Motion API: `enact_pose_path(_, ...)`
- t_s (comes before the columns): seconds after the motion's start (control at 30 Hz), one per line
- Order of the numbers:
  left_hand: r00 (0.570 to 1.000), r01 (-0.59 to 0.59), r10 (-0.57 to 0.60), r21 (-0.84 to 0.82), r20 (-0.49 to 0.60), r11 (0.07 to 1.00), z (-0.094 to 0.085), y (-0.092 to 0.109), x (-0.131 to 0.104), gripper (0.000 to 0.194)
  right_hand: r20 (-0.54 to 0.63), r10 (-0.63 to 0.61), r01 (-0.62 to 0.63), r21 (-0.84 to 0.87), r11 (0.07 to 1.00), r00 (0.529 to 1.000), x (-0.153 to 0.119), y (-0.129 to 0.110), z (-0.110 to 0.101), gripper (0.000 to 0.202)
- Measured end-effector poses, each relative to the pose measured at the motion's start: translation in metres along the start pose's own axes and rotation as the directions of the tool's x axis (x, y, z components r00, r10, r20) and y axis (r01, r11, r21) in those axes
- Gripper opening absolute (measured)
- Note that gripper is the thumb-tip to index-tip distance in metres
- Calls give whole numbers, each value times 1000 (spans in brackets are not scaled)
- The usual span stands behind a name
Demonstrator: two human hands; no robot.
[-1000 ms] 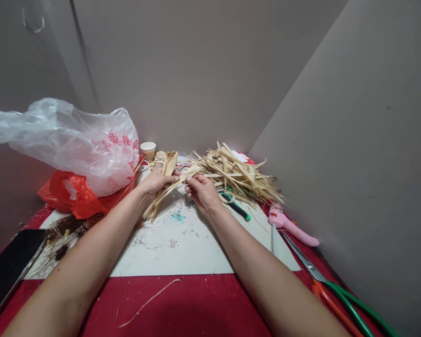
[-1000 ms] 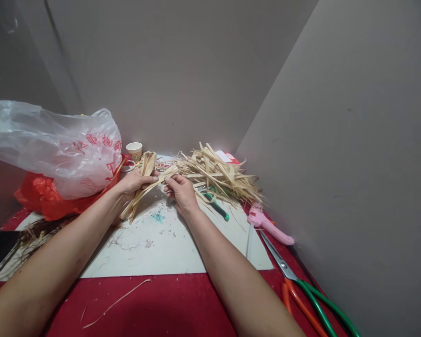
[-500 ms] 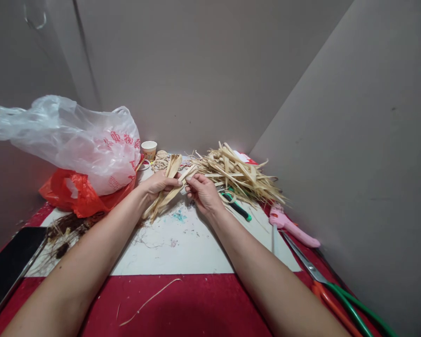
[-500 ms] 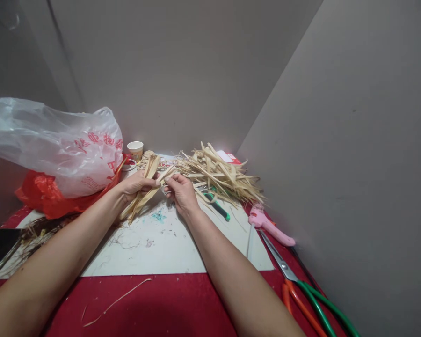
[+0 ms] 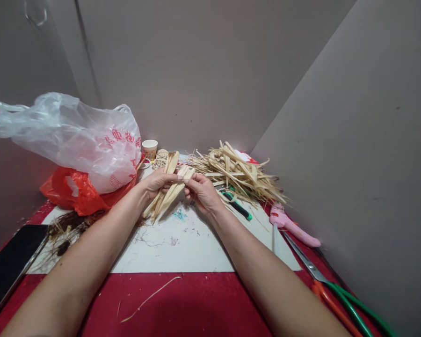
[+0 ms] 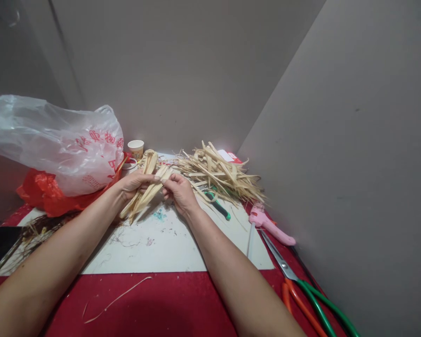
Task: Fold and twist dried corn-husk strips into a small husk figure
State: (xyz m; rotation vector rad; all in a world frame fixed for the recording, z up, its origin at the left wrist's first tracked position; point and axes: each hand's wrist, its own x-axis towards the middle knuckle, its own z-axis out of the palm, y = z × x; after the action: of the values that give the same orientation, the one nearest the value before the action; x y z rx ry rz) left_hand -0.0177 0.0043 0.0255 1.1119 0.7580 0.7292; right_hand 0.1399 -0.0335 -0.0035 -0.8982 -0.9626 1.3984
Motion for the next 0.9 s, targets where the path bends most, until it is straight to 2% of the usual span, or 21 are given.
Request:
enact_pose_path(0.23, 993, -9, 13, 35, -115, 999, 1, -1, 1, 36, -36, -21, 22, 31, 999, 999, 1, -3, -4, 35)
enact_pose_path(0.63, 996, -52, 64, 196, -54, 979, 2, 0, -3, 36, -61, -56, 48, -124, 991, 997, 0, -3, -4, 34)
enact_pose_path(0.9, 983, -97, 135, 270, -126, 958, 0, -7, 2, 23, -55, -70, 58, -187, 981, 996, 0, -2, -5, 33)
